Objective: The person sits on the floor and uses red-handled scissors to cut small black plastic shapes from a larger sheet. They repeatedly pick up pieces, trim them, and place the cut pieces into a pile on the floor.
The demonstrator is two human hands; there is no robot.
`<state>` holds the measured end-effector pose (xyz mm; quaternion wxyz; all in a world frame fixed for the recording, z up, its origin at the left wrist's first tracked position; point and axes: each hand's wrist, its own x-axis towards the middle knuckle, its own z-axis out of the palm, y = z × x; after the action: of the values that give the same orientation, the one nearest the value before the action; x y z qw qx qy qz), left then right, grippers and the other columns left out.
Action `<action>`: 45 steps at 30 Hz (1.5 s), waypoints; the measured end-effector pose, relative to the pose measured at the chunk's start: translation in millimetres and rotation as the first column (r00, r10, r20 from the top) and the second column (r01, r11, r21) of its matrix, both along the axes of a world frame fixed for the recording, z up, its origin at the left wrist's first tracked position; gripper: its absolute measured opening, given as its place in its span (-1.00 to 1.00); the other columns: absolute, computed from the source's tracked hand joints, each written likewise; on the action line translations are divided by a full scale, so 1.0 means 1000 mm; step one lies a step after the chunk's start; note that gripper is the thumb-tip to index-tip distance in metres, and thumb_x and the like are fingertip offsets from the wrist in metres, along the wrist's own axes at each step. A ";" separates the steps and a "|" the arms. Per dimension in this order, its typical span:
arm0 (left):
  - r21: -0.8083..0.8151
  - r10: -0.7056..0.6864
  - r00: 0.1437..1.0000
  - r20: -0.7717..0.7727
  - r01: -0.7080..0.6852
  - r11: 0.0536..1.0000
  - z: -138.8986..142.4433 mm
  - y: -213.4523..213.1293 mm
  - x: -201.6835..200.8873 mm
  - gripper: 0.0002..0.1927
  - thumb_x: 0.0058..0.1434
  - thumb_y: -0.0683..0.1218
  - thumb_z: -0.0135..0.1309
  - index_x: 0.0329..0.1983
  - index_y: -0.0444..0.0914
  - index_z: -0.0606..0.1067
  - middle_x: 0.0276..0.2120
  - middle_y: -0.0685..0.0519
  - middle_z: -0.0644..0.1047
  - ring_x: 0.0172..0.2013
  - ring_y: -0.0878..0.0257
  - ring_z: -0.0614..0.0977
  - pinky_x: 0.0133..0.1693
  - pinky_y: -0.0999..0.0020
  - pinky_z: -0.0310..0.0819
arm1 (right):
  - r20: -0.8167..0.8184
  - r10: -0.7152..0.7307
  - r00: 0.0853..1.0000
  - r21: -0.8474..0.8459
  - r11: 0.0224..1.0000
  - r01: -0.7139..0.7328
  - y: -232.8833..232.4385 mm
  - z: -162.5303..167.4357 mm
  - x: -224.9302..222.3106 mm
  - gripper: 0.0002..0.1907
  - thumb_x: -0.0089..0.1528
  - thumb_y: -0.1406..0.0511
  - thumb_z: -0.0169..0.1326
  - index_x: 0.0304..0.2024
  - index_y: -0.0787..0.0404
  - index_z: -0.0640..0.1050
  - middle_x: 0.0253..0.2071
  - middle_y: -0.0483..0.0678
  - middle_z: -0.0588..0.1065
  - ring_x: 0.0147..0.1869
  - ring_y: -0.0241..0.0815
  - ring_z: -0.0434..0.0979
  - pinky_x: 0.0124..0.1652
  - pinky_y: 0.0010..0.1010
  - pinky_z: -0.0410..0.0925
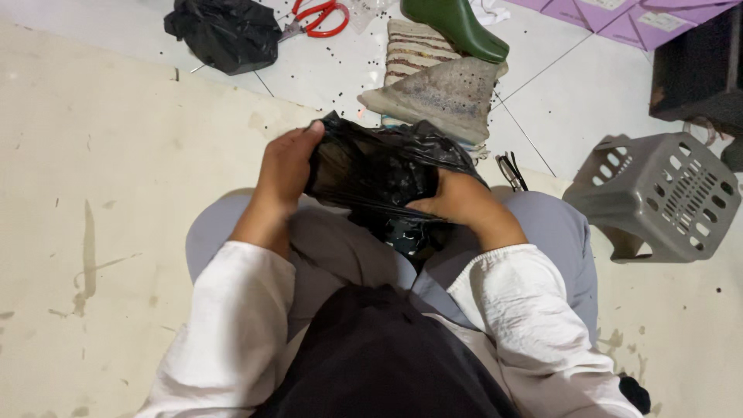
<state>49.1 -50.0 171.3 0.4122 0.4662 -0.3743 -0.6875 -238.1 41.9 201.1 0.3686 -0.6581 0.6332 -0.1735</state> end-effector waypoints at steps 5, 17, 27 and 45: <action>-0.153 -0.039 0.998 -0.043 0.032 0.988 -0.003 0.010 -0.008 -0.68 0.47 -0.02 0.06 -0.10 -0.42 0.61 -0.30 0.13 0.58 -0.30 0.43 0.49 -0.23 0.52 0.38 | -0.124 -0.161 0.979 0.056 0.984 0.168 0.001 -0.027 -0.015 -0.28 0.05 0.14 0.42 0.17 0.27 0.45 0.01 0.15 0.57 0.05 0.05 0.59 0.01 -0.22 0.41; -0.159 -0.203 0.962 -0.185 0.175 0.972 -0.013 0.022 -0.026 -0.65 0.47 -0.04 0.01 0.17 -0.35 0.56 -0.17 0.17 0.61 -0.19 0.46 0.53 -0.12 0.53 0.44 | -0.325 -0.268 0.907 -0.191 0.958 0.214 -0.024 -0.116 -0.039 -0.58 0.14 0.30 0.23 0.06 0.22 0.56 0.07 0.24 0.52 0.14 0.28 0.50 0.07 -0.07 0.38; -0.365 -0.327 0.944 -0.050 0.288 0.885 0.003 0.026 -0.029 -0.20 0.21 -0.08 0.31 0.48 -0.19 0.24 0.08 0.07 0.57 0.03 0.35 0.57 0.06 0.43 0.49 | -0.449 -0.251 0.858 -0.050 0.965 0.256 -0.029 -0.133 -0.038 -0.46 0.11 0.19 0.32 0.11 0.18 0.52 0.11 0.25 0.48 0.17 0.27 0.46 0.08 -0.04 0.36; -0.542 0.334 0.739 0.586 0.051 0.839 -0.015 -0.017 -0.017 -0.75 0.12 -0.24 0.04 -0.13 -0.30 0.60 -0.25 -0.19 0.66 -0.19 -0.10 0.67 -0.10 0.19 0.52 | -0.368 -0.341 0.865 -0.225 0.935 0.273 -0.016 -0.045 0.007 -0.61 0.28 0.07 0.22 0.01 0.17 0.59 -0.09 0.23 0.57 -0.02 0.28 0.56 -0.05 -0.04 0.41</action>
<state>32.5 -67.4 156.1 0.4172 0.5753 -0.6297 -0.3138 -230.8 26.3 155.7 0.1427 -0.5985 0.7752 -0.1433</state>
